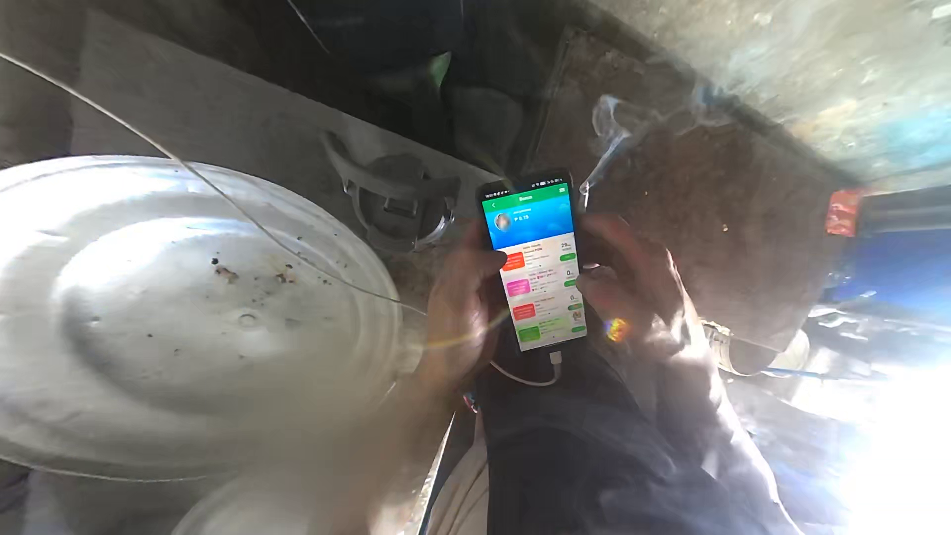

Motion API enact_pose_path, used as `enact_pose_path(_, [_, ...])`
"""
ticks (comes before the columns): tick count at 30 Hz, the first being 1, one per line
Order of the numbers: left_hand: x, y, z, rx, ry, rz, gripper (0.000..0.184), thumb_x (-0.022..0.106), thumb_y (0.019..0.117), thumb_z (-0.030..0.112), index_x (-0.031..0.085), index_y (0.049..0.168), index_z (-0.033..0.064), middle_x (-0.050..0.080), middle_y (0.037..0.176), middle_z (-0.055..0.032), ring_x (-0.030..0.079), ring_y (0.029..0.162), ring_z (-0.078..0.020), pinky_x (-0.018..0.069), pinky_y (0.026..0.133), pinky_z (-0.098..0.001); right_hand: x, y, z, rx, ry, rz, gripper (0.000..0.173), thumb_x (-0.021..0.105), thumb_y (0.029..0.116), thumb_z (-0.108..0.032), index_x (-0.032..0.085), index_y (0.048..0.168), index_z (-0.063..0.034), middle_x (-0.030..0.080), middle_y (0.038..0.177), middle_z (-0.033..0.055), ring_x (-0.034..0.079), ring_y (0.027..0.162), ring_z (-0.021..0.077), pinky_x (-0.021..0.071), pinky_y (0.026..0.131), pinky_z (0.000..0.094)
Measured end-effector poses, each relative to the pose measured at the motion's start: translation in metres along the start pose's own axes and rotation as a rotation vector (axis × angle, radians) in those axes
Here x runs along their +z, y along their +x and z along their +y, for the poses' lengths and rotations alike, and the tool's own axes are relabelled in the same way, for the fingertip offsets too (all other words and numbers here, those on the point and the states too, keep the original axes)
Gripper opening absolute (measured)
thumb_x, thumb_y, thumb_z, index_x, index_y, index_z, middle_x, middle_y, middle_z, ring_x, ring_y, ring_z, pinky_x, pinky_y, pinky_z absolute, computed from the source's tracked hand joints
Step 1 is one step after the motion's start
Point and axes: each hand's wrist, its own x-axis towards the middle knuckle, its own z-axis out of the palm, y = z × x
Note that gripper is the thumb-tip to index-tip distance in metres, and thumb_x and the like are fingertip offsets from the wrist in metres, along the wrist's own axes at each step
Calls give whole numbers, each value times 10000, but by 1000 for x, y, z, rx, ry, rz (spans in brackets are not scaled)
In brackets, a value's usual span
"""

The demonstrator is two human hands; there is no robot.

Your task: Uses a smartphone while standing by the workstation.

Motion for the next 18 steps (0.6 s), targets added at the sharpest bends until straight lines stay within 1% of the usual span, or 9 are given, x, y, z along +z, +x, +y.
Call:
enact_pose_path(2, [0,-1,0,-5,-4,8,441,313,1031,167,521,1420,178,666,1234,-37,683,1036,-125,600,853,-341,-1,0,3,-35,11,-8,543,574,941,-216,502,1447,-32,675,1223,80,701,1011,156,639,808,335])
enact_pose_path(4, [-2,-3,-1,7,-3,-5,429,344,1033,166,534,1417,195,665,1227,-16,665,1039,-100,584,861,-316,-2,-2,5,-53,9,-12,570,582,955,-257,487,1465,-20,654,1286,91,690,1064,155,633,859,343])
enact_pose_path(5, [-3,-4,-2,12,15,-10,423,344,1037,170,533,1414,207,669,1209,-5,666,1014,-85,584,843,-295,-2,-2,6,-51,11,-9,576,589,953,-249,485,1472,-22,647,1303,93,688,1074,157,631,867,345])
enact_pose_path(7, [-4,-5,-2,20,39,-16,443,337,1036,164,525,1435,210,671,1224,-6,670,1025,-89,587,851,-303,-1,-2,5,-53,7,-2,570,592,936,-210,492,1464,-21,652,1282,90,689,1053,156,631,854,342])
enact_pose_path(9, [-3,-4,-1,16,42,-5,457,332,1025,153,522,1438,200,664,1249,-12,664,1056,-102,584,871,-327,-1,-2,5,-49,-4,-4,568,592,936,-219,494,1462,-29,657,1273,85,690,1050,151,631,852,341])
enact_pose_path(11, [-3,-4,-2,12,48,10,455,345,1026,158,527,1441,205,661,1260,-7,658,1075,-101,580,887,-333,-1,-1,4,-54,-6,-3,563,579,942,-218,492,1461,-16,668,1254,87,693,1040,149,630,851,340])
enact_pose_path(13, [-2,-4,-2,20,49,7,438,347,1030,165,535,1423,207,668,1235,0,663,1050,-92,583,870,-325,-1,-2,3,-53,-15,5,547,571,951,-228,498,1452,-20,681,1211,79,698,1005,142,630,831,334])
enact_pose_path(16, [-3,-3,-4,26,33,-2,429,348,1028,176,539,1412,203,671,1203,-5,667,1018,-96,588,844,-328,-1,-2,2,-50,-28,24,525,585,957,-240,517,1439,-43,688,1207,71,708,999,140,639,818,333])
enact_pose_path(18, [-3,-3,-3,26,32,-21,454,335,1030,168,519,1443,204,660,1249,-11,660,1061,-102,582,875,-336,-1,0,0,-56,-24,33,499,582,961,-211,529,1428,-43,687,1207,67,704,1008,139,639,822,328])
